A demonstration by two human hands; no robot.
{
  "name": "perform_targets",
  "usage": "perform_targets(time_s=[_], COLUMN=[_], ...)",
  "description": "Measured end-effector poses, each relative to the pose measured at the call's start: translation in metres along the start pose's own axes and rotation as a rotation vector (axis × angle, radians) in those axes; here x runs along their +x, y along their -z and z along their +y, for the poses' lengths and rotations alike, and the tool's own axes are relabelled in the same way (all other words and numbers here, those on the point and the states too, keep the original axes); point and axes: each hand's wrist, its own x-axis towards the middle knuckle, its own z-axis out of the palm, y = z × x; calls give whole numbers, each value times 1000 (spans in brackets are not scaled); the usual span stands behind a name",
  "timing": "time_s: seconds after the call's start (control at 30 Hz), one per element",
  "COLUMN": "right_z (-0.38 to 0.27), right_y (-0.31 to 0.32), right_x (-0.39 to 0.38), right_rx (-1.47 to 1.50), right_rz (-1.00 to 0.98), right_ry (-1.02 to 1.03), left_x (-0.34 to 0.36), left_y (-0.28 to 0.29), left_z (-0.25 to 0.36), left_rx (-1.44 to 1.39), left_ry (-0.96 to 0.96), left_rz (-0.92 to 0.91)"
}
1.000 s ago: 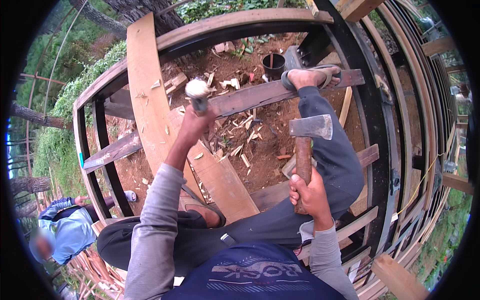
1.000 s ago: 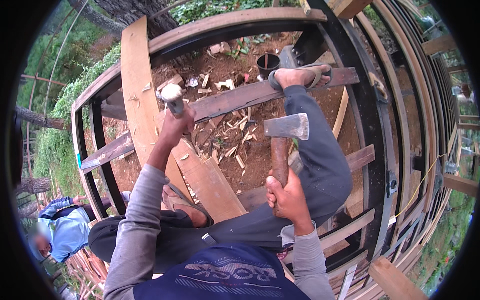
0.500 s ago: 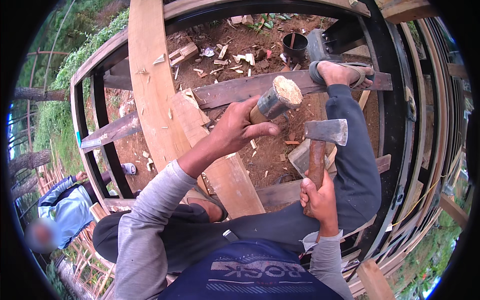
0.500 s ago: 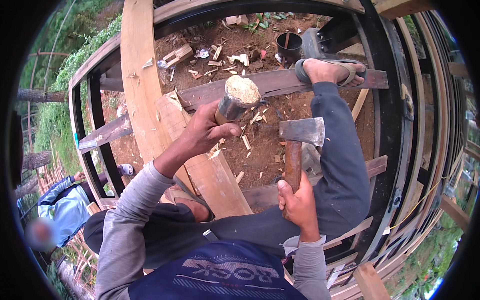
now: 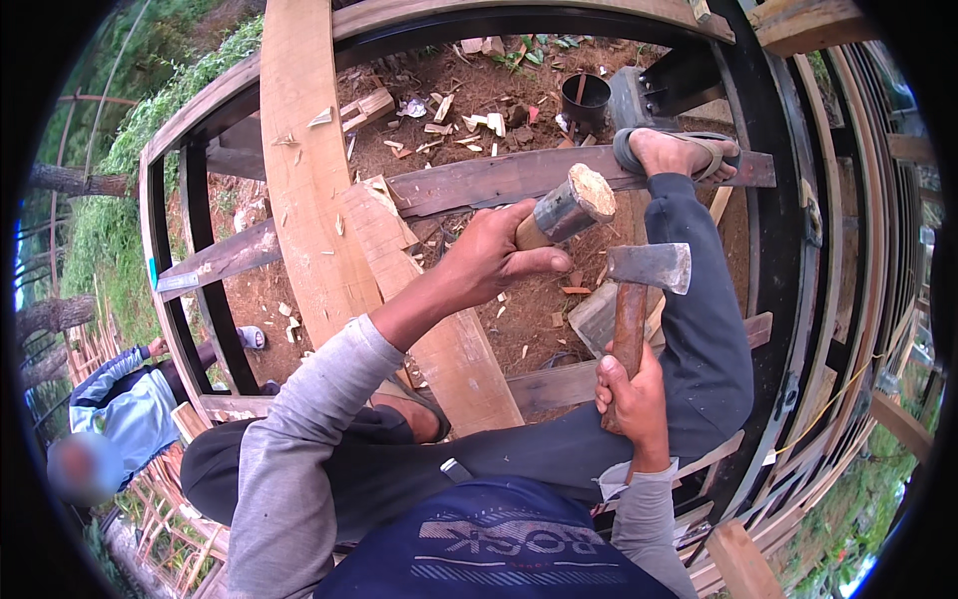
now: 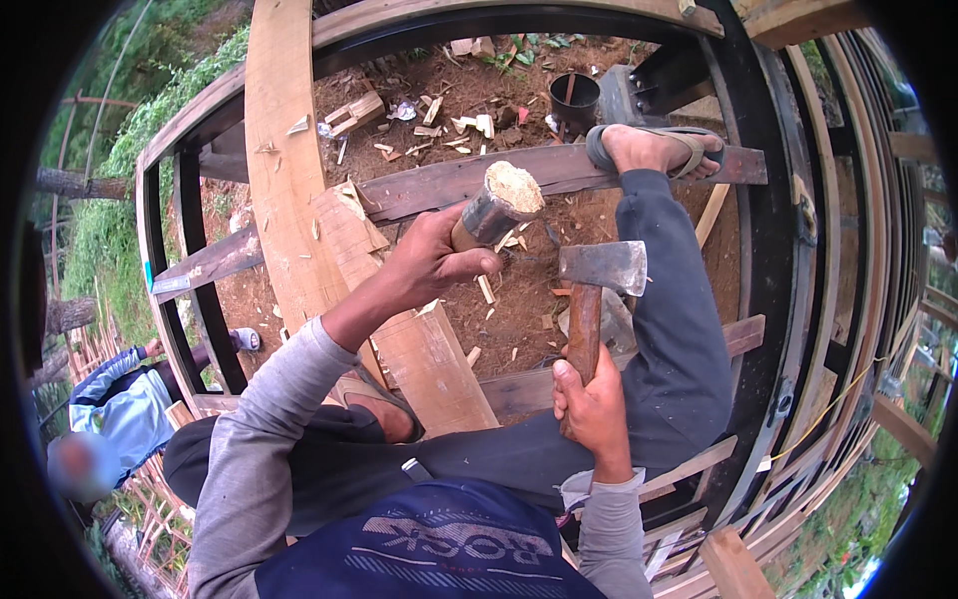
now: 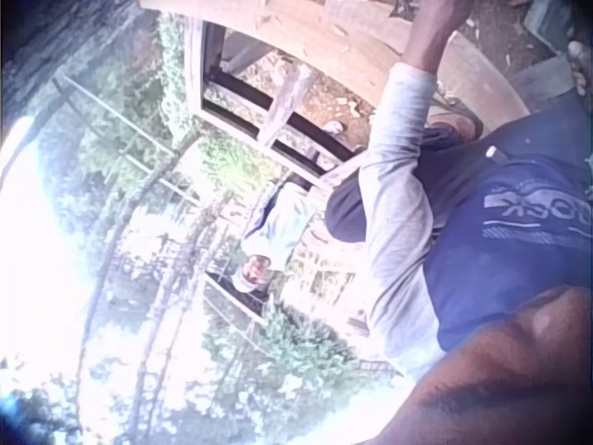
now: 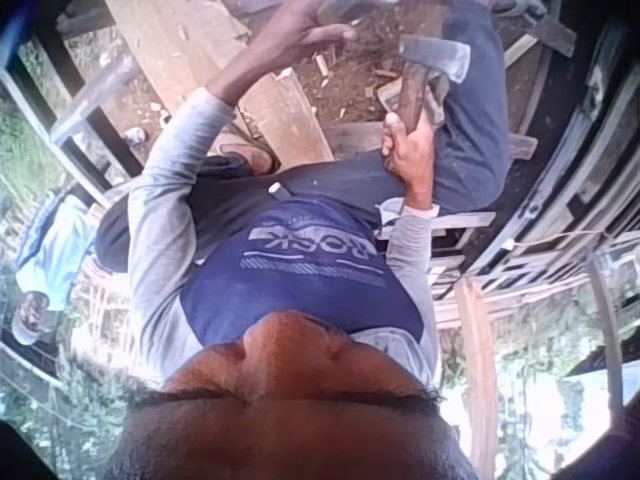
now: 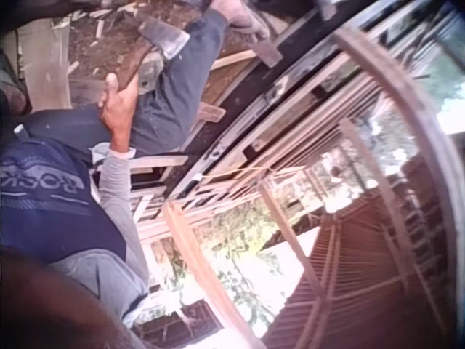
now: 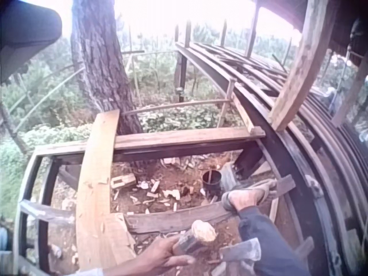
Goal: The person carves a notch into a piece of wood using a chisel and a hammer while sitting on the frame of a wooden structure.
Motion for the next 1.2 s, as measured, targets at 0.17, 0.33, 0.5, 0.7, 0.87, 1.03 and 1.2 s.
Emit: perform_targets(time_s=[0.17, 0.33, 0.5, 0.7, 0.87, 1.03, 1.2], right_z=[0, -2, -74, -137, -126, -203, -187], right_y=[0, 1, 11, 18, 14, 65, 60], right_x=[-3, -6, -15, -14, -28, -75, -82], right_rx=[-28, -9, 18, 329, -400, 213, 536], right_rz=[5, 0, 100, -83, -220, -120, -247], right_ry=[8, 14, 387, 912, 171, 814, 1176], left_x=[1, 0, -4, -8, -14, -21, -21], left_y=[-2, -7, -17, -23, -28, -30, -37], left_z=[3, -5, -7, -7, -11, -2, -13], left_rx=[33, 106, 80, 108, 182, 124, 184], left_ry=[42, -46, -104, -106, -163, -146, -226], left_rz=[-15, -9, -6, -13, 4, -20, 4])
